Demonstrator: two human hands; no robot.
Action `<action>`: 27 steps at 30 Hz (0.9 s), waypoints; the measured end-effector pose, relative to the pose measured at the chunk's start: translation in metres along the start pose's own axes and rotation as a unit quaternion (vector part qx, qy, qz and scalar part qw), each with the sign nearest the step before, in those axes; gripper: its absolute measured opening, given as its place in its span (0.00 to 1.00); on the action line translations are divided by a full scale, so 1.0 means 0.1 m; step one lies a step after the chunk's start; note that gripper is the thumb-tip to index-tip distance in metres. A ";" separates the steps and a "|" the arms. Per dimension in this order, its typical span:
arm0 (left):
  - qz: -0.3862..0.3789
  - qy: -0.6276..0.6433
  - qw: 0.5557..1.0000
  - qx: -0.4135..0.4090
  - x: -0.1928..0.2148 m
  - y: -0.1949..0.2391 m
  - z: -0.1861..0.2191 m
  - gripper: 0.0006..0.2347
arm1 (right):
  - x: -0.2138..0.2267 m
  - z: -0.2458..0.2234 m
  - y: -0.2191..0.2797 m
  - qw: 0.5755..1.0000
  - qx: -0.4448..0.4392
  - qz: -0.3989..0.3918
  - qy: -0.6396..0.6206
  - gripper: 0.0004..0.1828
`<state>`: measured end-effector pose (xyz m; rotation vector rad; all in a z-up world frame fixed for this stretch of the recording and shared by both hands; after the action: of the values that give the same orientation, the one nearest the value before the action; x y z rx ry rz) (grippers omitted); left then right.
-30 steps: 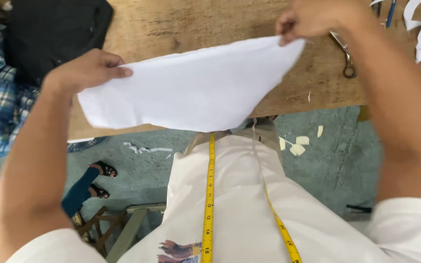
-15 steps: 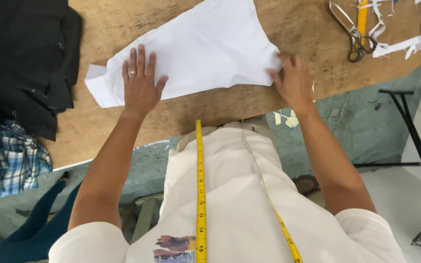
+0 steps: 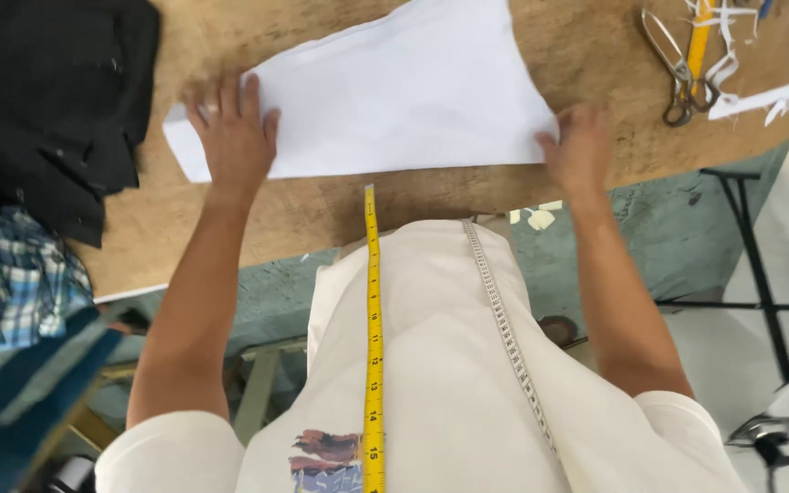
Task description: Measuring, marking, and cutting white fabric on a workbench in a garment factory
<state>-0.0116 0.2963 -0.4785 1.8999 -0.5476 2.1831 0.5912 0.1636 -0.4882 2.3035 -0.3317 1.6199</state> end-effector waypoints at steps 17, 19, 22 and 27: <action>-0.086 0.164 0.982 -0.036 0.95 -0.79 -0.62 0.08 | 0.22 -1.32 -1.98 0.942 0.243 -0.132 -0.189 0.09; 0.034 0.022 0.983 -0.180 1.69 -1.08 -0.28 0.07 | 1.04 -1.24 -1.94 0.938 0.217 -0.070 -0.262 0.14; 0.092 -0.058 0.977 -0.185 2.40 -1.09 -0.31 0.09 | 2.34 -1.35 -1.49 0.942 0.264 0.020 -0.208 0.11; 0.173 -0.148 0.953 -0.197 2.68 -0.52 0.03 0.09 | 2.39 -1.56 -0.61 0.889 0.420 0.080 -0.162 0.16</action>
<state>-0.0314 0.3176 -0.2072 2.0223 -1.3515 1.7767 0.5575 0.2756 -0.2214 3.2833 0.1724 1.6498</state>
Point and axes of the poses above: each hand's wrist, its own y-axis away from the middle knuckle, its own x-axis out of the back of the hand, z = x × y, the point moved 9 cm from there along -y, towards the middle knuckle, and after that the axes turned 11 degrees about z, right-handed, at the moved point
